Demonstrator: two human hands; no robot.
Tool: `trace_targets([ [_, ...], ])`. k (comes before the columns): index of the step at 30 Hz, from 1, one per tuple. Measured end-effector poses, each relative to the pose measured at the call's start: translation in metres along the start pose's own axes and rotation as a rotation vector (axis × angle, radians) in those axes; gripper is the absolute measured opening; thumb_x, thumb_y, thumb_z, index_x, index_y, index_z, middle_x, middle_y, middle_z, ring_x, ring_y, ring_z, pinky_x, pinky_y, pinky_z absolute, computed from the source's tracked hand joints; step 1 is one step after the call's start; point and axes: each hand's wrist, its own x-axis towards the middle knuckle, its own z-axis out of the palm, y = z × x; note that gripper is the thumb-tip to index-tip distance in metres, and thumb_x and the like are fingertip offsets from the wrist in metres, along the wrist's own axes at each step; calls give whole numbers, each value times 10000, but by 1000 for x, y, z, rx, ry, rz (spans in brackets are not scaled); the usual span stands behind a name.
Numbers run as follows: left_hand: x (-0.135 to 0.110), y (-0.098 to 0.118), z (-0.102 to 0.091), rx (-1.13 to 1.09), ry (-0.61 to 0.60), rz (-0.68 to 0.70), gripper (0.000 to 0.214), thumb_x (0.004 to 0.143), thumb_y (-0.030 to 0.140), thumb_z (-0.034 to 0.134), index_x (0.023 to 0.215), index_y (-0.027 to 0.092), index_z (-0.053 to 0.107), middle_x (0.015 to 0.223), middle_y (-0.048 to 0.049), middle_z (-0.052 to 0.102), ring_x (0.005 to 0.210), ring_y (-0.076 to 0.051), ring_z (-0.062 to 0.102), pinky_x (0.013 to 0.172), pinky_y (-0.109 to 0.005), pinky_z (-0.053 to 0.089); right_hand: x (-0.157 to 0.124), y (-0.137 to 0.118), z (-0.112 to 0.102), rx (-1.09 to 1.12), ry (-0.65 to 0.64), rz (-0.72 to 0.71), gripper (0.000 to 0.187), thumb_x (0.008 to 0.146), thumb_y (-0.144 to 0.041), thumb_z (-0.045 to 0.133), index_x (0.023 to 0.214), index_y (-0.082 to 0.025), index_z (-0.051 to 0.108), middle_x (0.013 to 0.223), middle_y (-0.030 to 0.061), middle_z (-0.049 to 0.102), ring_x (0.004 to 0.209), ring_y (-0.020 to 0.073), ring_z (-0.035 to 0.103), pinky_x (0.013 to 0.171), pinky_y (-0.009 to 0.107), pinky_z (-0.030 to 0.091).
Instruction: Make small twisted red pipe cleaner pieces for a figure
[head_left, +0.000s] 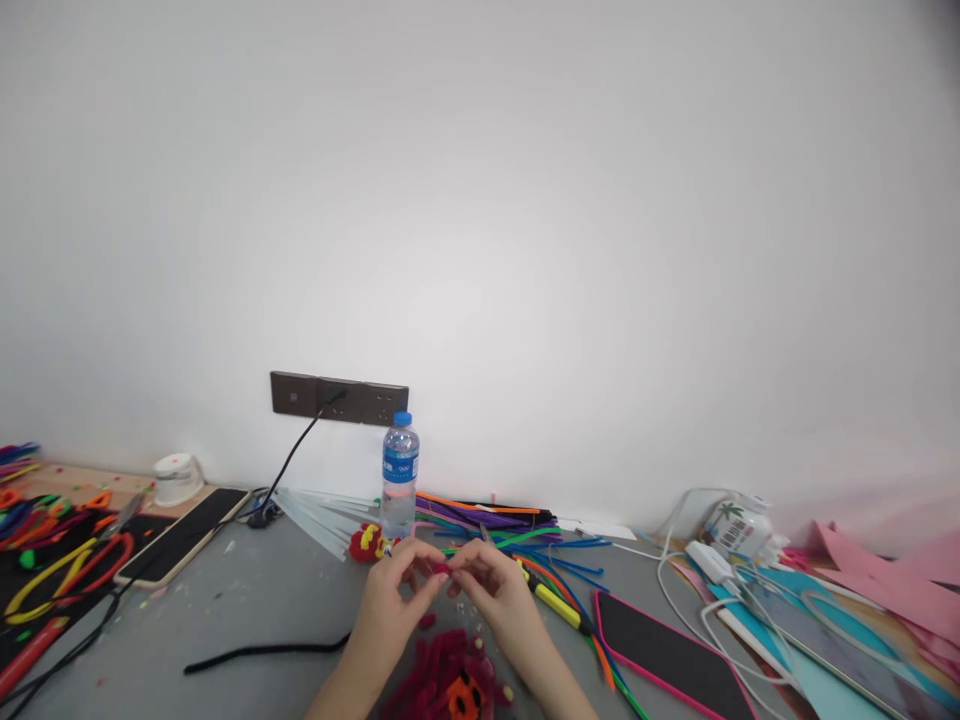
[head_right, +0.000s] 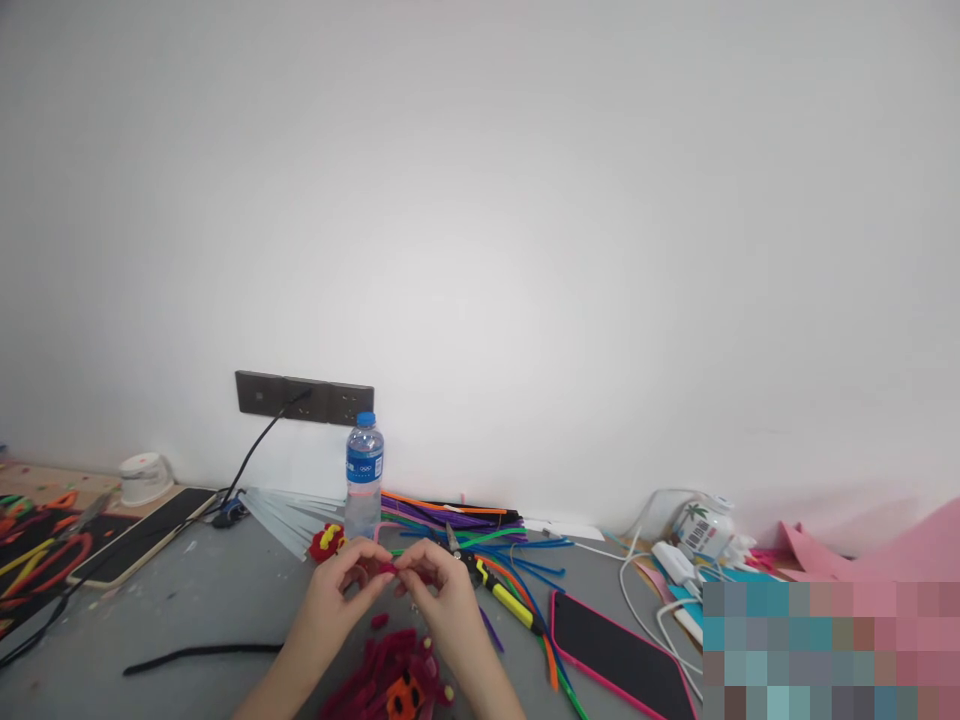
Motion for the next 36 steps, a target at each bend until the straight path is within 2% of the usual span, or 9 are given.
trace_targets([
  [10,3,5,-3,-13,60,91,73,780,228,621,750,197,679,743,-22,683,607,-146,602,542,-217,475,0,2,1,-63,10,-11,259,798,-441,651,803,-186,603,693,13,646,606,167,625,599,275,482],
  [14,2,-1,-3,-27,52,54,75,778,254,650,761,199,698,684,-8,702,576,-150,617,547,-224,489,-1,-3,3,-117,16,-30,256,824,-441,617,800,-187,594,695,16,645,579,154,605,572,269,490],
  [18,0,-5,-1,-114,3,-21,112,807,280,627,811,187,689,643,-5,716,566,-163,667,561,-234,530,-2,-7,4,-147,-4,-73,212,867,-391,566,787,-195,564,670,14,641,599,159,605,560,257,487],
  [22,-1,-4,0,-91,19,41,100,810,254,622,834,186,691,693,-13,728,565,-155,681,562,-222,541,-3,-3,2,-163,-14,-89,121,889,-284,515,798,-204,523,686,3,613,622,153,593,574,251,473],
  [25,-1,-5,0,-32,48,97,89,799,225,631,839,190,703,729,-16,736,573,-149,685,564,-212,541,-4,1,1,-243,12,-119,82,851,-172,490,777,-205,502,710,-12,555,618,138,554,584,246,444],
  [28,-1,-7,0,25,83,130,103,796,220,637,853,199,721,782,-26,757,620,-158,700,604,-220,555,-3,5,2,-307,37,-175,120,774,-93,473,745,-209,467,731,-17,515,633,133,505,587,240,407],
  [31,-1,-8,0,71,120,159,93,790,230,645,824,199,726,772,-27,764,612,-162,698,594,-221,556,-3,5,3,-338,36,-199,141,737,-81,462,722,-216,425,725,-23,485,635,130,465,576,232,375],
  [36,-1,-4,0,126,160,195,71,792,221,637,793,197,704,714,-10,749,559,-150,682,559,-212,545,-5,0,4,-416,32,-171,148,760,-103,461,709,-222,389,641,-59,400,564,112,403,531,220,315],
])
